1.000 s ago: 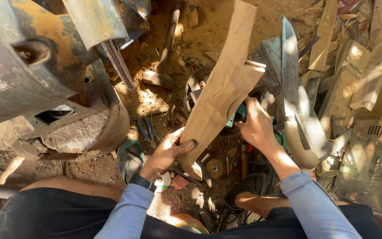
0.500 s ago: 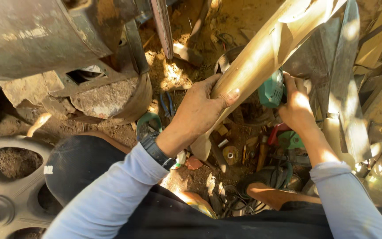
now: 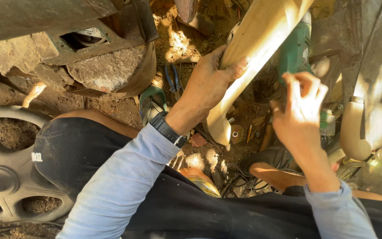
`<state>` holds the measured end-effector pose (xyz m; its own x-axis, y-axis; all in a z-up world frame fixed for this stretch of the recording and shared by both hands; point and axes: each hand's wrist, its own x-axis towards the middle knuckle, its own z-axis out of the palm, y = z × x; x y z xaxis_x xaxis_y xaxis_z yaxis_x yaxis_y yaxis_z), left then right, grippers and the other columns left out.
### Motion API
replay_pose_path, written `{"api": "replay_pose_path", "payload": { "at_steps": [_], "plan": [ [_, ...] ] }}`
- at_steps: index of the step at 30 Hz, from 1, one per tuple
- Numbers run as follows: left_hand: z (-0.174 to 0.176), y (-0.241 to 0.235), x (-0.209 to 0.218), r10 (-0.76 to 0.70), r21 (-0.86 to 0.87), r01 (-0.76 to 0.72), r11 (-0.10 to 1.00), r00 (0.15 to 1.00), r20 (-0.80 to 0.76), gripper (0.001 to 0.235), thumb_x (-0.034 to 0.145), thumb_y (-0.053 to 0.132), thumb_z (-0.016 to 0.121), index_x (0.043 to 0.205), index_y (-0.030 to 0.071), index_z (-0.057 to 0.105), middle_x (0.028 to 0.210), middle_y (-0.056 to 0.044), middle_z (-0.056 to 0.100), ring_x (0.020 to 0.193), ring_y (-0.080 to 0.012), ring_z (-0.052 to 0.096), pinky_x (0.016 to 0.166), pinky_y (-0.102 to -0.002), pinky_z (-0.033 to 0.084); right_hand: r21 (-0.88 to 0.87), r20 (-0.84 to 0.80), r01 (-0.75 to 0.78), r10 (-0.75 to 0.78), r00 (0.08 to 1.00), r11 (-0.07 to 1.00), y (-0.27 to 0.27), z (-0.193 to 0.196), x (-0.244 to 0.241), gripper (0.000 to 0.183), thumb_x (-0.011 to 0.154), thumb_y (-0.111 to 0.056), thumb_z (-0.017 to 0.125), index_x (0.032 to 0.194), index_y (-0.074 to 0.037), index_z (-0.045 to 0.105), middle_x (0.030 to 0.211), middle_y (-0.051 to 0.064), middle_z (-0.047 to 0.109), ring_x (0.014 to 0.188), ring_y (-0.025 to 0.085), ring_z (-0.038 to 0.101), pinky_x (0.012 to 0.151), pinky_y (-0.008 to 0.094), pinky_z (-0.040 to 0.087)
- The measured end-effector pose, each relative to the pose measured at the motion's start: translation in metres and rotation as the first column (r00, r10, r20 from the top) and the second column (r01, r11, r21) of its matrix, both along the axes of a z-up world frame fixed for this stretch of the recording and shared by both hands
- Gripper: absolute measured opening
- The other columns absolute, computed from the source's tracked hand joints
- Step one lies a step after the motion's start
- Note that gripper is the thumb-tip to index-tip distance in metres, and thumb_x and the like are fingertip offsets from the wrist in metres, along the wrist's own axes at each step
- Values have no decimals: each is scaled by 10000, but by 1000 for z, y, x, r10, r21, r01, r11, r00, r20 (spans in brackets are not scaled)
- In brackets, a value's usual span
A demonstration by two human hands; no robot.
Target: The person drills holes into a curved wooden piece using a corded drill, then inserts and secures metal rods into the holes with pliers. The person repeats this process for multiple holes along the wood.
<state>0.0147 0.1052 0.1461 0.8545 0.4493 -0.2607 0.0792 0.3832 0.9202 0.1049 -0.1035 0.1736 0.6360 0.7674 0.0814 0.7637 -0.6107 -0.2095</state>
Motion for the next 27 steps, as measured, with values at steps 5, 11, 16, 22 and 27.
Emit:
{"api": "replay_pose_path", "payload": {
  "at_steps": [5,11,16,22,27],
  "plan": [
    [-11,-1,9,60,-209,-60,976,998,-8,657,876,332,741,1376,-51,553,1079,-158,757,924,-193,709,816,-315,570,49,-809,66,1,587,997,1,16,-25,412,992,-44,649,1401,-46,594,1260,119,713,1137,188,668,996,343,530],
    [-10,-4,15,154,-197,-151,969,988,-1,533,914,254,708,1333,-64,628,1098,-160,758,938,-191,693,842,-320,557,26,-924,27,14,383,999,-3,10,-43,752,776,-89,795,1448,-67,459,1249,81,691,1049,161,683,941,333,550],
    [-3,5,13,171,285,-145,947,983,-68,558,919,332,708,1330,-35,622,1135,-161,777,1015,-219,763,915,-330,577,83,-983,122,61,173,989,1,-30,-22,510,928,-106,674,1416,-33,546,1179,118,705,1038,162,667,931,323,546],
    [15,11,20,180,525,-207,825,978,103,583,956,405,697,1376,9,611,1118,-195,790,998,-268,816,921,-375,615,-470,-649,-82,-280,708,879,73,-129,-26,318,1008,-209,670,1264,-21,671,1036,137,751,892,201,672,812,318,526],
    [34,17,20,207,620,-157,768,978,-9,572,931,419,683,1356,41,627,1022,-196,793,916,-321,791,855,-406,590,-295,-778,-169,-134,614,940,139,-181,-35,311,1001,-192,662,1262,-23,653,1029,130,740,875,200,667,796,321,528]
  ]
}}
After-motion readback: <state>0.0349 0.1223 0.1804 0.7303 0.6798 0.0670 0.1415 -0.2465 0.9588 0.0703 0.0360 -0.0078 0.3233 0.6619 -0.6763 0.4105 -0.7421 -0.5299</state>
